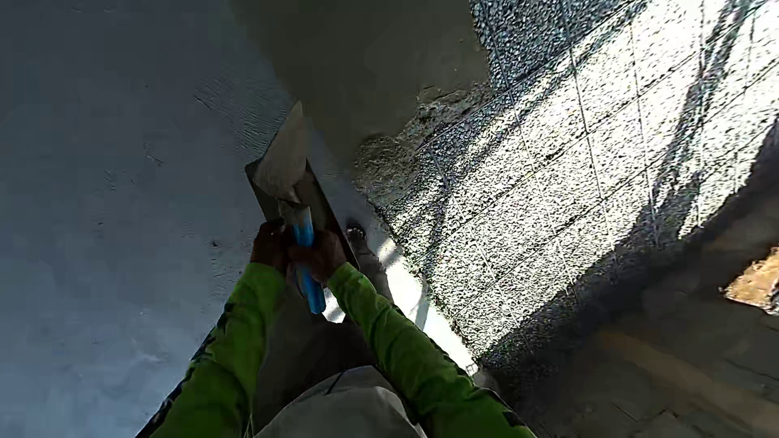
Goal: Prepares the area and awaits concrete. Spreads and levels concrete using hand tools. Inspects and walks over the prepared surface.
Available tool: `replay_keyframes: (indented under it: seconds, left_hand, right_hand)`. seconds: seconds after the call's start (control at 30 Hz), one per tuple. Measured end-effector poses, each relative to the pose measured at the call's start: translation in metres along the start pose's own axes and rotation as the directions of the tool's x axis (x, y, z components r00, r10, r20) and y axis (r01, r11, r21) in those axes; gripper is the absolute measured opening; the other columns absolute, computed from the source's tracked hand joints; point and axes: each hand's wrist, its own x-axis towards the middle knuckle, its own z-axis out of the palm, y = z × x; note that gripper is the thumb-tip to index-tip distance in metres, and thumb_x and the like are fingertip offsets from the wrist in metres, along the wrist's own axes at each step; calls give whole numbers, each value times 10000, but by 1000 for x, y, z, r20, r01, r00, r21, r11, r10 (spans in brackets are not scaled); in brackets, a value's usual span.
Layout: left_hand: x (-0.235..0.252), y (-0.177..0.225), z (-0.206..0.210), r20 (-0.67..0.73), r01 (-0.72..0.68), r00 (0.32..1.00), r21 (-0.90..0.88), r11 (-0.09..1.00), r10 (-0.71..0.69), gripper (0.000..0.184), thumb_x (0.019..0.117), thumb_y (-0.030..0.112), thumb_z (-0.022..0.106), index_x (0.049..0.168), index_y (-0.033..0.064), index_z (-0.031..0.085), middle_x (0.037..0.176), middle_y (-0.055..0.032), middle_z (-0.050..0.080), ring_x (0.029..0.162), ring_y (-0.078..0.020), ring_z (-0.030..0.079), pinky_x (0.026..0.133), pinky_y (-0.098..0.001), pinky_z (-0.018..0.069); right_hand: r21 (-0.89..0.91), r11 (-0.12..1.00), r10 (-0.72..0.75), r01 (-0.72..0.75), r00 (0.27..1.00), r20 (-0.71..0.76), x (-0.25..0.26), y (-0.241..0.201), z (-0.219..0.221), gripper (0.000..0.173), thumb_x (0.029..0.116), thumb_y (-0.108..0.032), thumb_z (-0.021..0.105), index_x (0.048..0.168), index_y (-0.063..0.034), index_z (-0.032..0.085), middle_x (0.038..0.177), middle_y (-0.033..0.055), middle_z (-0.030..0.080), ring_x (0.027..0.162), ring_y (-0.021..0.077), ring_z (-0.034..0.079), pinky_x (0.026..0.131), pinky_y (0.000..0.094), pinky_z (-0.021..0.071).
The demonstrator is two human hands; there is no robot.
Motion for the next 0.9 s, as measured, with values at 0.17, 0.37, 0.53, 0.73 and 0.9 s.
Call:
replay_keyframes:
  seconds: [0.17, 0.37, 0.53, 0.73, 0.9]
  left_hand:
    - [41, -1, 17, 0, 14, 1000, 311, 950, -15, 459, 1049, 148, 561, 1452, -43, 454, 1288, -292, 624, 1194, -400, 624, 1041, -568, 487]
    - [137, -31, 68, -189, 147, 977, 264, 953, -99, 618, 822, 44, 811, 1352, -90, 522, 1168, -294, 655, 1050, -401, 662, 929, -580, 531]
    - [235, -93, 73, -308, -126, 933, 205, 971, 186, 845, 722, -118, 795, 1474, -36, 418, 1306, -275, 593, 1148, -353, 630, 960, -525, 546]
    - [344, -117, 35, -246, -272, 848, 557, 785, 469, 781, 785, 51, 803, 1480, 58, 449, 1327, -274, 588, 1181, -394, 612, 971, -607, 504]
    - [423, -146, 19, -217, -455, 787, 428, 781, 577, 536, 874, -41, 641, 1378, -81, 463, 1248, -177, 576, 1114, -136, 584, 978, -306, 500]
  right_hand:
    - [-44, 998, 42, -42, 999, -8, 26, 9, -4, 411, 878, -192, 764, 1222, -1, 647, 983, 189, 713, 903, 301, 700, 833, 523, 569]
    - [27, 992, 124, -125, 991, 44, 87, 67, -86, 403, 922, -270, 747, 1210, -9, 640, 936, 123, 733, 812, 209, 738, 788, 415, 631]
    - [-111, 976, 149, -188, 944, -293, 196, 211, -183, 531, 984, -460, 651, 1356, -89, 569, 938, 155, 694, 735, 280, 673, 695, 508, 574]
    - [151, 966, 257, -208, 789, -558, 345, 397, -263, 537, 1051, -543, 500, 1247, -52, 599, 775, 124, 616, 570, 255, 599, 560, 476, 561]
    - [-29, 946, 248, -323, 778, -577, 415, 471, -335, 549, 1024, -412, 600, 1344, 26, 518, 1069, 262, 666, 878, 388, 682, 814, 600, 549]
